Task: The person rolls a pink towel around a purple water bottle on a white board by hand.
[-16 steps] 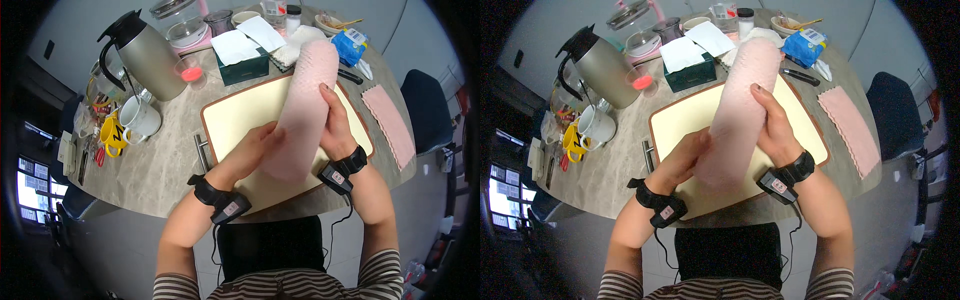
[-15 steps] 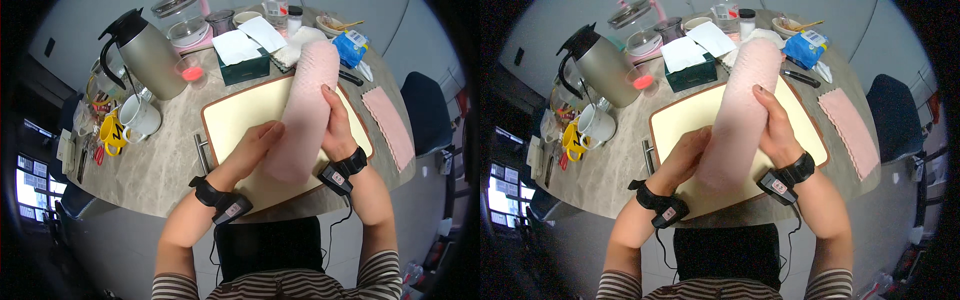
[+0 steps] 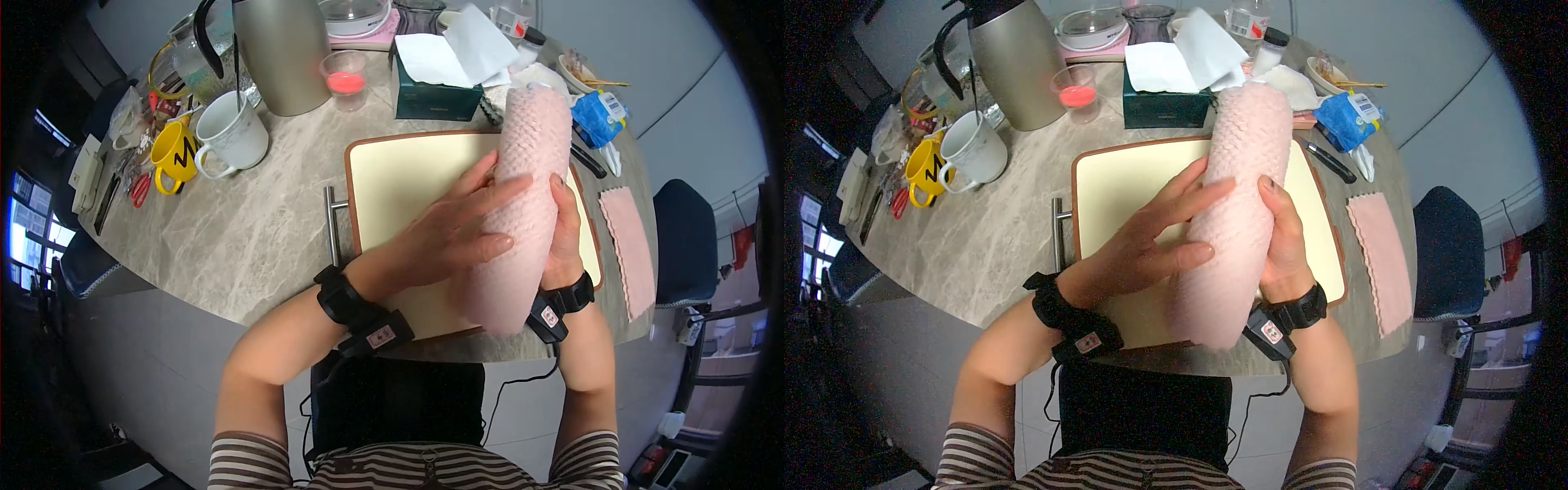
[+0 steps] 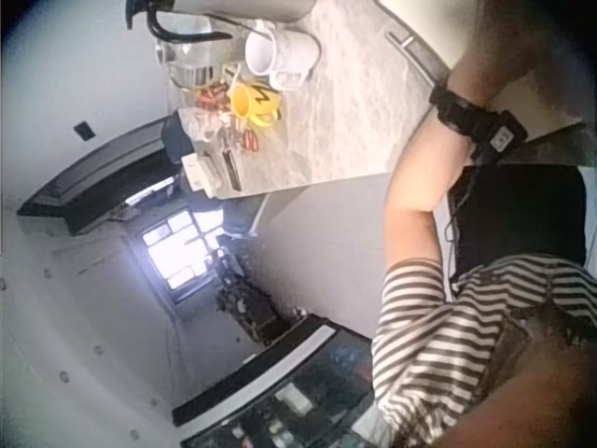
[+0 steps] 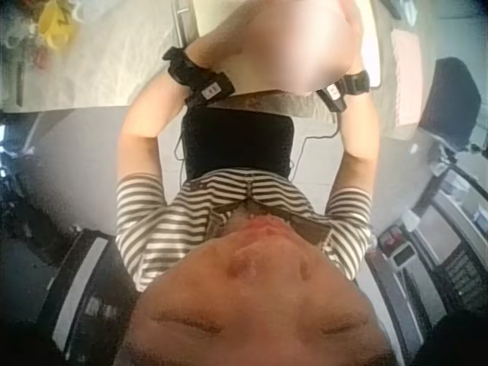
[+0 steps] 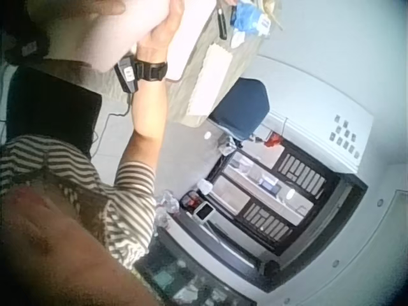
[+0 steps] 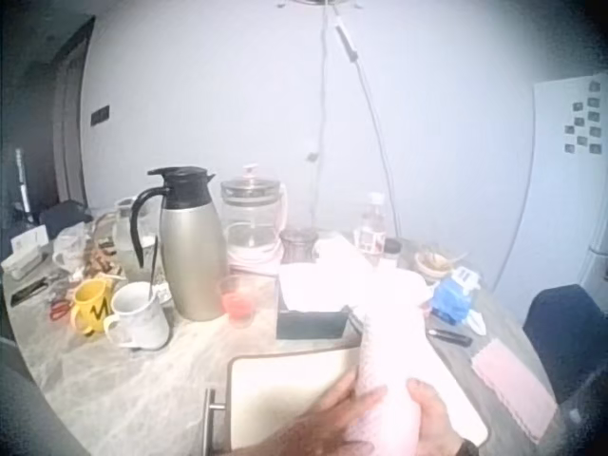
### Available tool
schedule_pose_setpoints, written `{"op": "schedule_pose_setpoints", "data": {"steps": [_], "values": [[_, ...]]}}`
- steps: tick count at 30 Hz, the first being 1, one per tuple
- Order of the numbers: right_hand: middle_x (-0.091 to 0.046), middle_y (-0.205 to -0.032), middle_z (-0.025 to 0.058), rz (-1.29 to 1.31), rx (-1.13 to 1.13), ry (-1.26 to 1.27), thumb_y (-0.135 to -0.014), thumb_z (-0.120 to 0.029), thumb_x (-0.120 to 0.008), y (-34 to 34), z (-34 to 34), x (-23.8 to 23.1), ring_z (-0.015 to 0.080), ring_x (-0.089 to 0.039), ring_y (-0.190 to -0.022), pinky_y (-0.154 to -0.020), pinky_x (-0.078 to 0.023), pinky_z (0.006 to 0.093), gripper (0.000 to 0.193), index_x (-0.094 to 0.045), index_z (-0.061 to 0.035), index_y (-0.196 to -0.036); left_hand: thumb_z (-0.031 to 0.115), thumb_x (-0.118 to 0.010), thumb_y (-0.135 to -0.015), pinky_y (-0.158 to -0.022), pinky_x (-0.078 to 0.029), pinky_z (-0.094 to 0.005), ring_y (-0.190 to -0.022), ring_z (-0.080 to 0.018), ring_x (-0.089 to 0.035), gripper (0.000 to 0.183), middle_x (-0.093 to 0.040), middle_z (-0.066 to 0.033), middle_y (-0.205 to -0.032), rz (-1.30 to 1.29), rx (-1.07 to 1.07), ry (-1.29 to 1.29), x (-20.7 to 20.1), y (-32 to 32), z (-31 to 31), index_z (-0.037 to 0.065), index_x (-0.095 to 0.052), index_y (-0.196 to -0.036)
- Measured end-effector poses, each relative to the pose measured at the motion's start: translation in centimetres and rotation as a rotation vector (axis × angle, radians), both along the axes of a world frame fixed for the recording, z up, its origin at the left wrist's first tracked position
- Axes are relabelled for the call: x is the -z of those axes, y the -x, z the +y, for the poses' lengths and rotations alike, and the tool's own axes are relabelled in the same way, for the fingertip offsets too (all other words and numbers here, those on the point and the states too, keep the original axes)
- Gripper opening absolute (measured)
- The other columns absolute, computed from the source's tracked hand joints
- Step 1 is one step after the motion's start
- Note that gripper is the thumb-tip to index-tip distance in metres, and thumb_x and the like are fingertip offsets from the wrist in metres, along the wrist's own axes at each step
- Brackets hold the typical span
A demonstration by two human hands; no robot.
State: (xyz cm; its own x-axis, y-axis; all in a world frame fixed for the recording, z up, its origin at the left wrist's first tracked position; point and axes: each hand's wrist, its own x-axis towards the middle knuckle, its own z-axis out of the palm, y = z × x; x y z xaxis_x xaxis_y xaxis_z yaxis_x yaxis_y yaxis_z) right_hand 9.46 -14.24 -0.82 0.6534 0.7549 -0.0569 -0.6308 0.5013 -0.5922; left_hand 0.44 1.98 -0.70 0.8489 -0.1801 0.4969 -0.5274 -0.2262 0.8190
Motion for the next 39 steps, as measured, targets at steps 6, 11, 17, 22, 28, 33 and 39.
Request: {"op": "schedule_pose_setpoints", "data": {"steps": [6,11,17,22,28,33,39], "values": [[-0.06,-0.105,0.0142,-0.032,0.115,0.018,-0.088,-0.033,-0.052,-1.7,-0.2,-0.2,0.0258,-0.06,-0.093,-0.084,-0.05,0.0409,0.044,-0.046,-0.0027,-0.12,0.013,-0.059,-0.082,-0.104,-0.031,-0.0375,-0.132,-0.0281,-0.03,0.044,-0.026,-0.0199,-0.145,0.151,0.145,0.134,0.3,0.4,-0.3,0.011,-0.054,-0.126],[-0.062,-0.099,0.0103,0.015,0.256,-0.061,-0.088,-0.03,-0.054,-3.4,-1.0,-0.1,0.0221,-0.061,-0.088,-0.081,-0.051,0.0383,0.036,-0.052,-0.0038,-0.112,0.009,-0.059,-0.082,-0.094,-0.04,-0.0341,-0.115,-0.0245,-0.05,0.044,-0.049,-0.0147,-0.13,0.313,0.142,0.048,-1.4,0.7,-0.7,0.012,-0.055,-0.126],[-0.063,-0.098,0.0094,0.038,0.32,-0.158,-0.087,-0.029,-0.057,-4.4,-1.9,-0.3,0.0212,-0.061,-0.087,-0.08,-0.051,0.0361,0.033,-0.054,-0.0039,-0.109,0.0,-0.055,-0.082,-0.075,-0.049,-0.0268,-0.087,-0.0146,-0.062,0.039,-0.062,-0.007,-0.112,0.467,0.046,0.087,-0.8,0.8,-1.0,0.002,-0.055,-0.122],[-0.062,-0.099,0.0097,0.029,0.331,-0.17,-0.086,-0.029,-0.059,-4.2,-2.0,-1.1,0.0212,-0.061,-0.088,-0.08,-0.051,0.0364,0.034,-0.054,-0.0036,-0.109,-0.005,-0.05,-0.083,-0.077,-0.049,-0.0253,-0.088,-0.0128,-0.061,0.029,-0.063,-0.005,-0.102,0.37,-0.264,0.135,0.8,0.5,0.3,-0.004,-0.058,-0.111],[-0.061,-0.101,0.0097,-0.01,0.306,-0.1,-0.088,-0.027,-0.057,-1.4,-0.7,-1.7,0.0203,-0.059,-0.091,-0.081,-0.049,0.0351,0.031,-0.053,-0.0039,-0.109,0.016,-0.048,-0.094,-0.094,-0.039,-0.0259,-0.109,-0.0158,-0.052,0.035,-0.055,-0.0115,-0.119,0.152,-0.209,0.369,1.0,-0.2,-0.6,-0.003,-0.05,-0.122],[-0.059,-0.102,0.0069,-0.141,0.328,0.063,-0.09,-0.031,-0.054,0.4,-0.1,-1.1,0.0177,-0.058,-0.091,-0.082,-0.048,0.0327,0.035,-0.05,-0.0046,-0.114,0.037,-0.049,-0.094,-0.095,-0.037,-0.0273,-0.112,-0.0137,-0.048,0.059,-0.051,-0.0091,-0.124,0.399,0.023,0.37,0.0,0.4,-1.3,-0.004,-0.036,-0.134],[-0.059,-0.099,0.0081,-0.201,0.358,0.115,-0.087,-0.033,-0.06,2.1,0.3,-2.2,0.0148,-0.058,-0.089,-0.078,-0.048,0.0295,0.042,-0.051,-0.0005,-0.112,0.034,-0.072,-0.077,-0.094,-0.039,-0.0297,-0.108,-0.0177,-0.052,0.073,-0.054,-0.0119,-0.119,0.538,-0.05,0.2,-0.5,0.3,-1.4,-0.003,-0.04,-0.13]]}}
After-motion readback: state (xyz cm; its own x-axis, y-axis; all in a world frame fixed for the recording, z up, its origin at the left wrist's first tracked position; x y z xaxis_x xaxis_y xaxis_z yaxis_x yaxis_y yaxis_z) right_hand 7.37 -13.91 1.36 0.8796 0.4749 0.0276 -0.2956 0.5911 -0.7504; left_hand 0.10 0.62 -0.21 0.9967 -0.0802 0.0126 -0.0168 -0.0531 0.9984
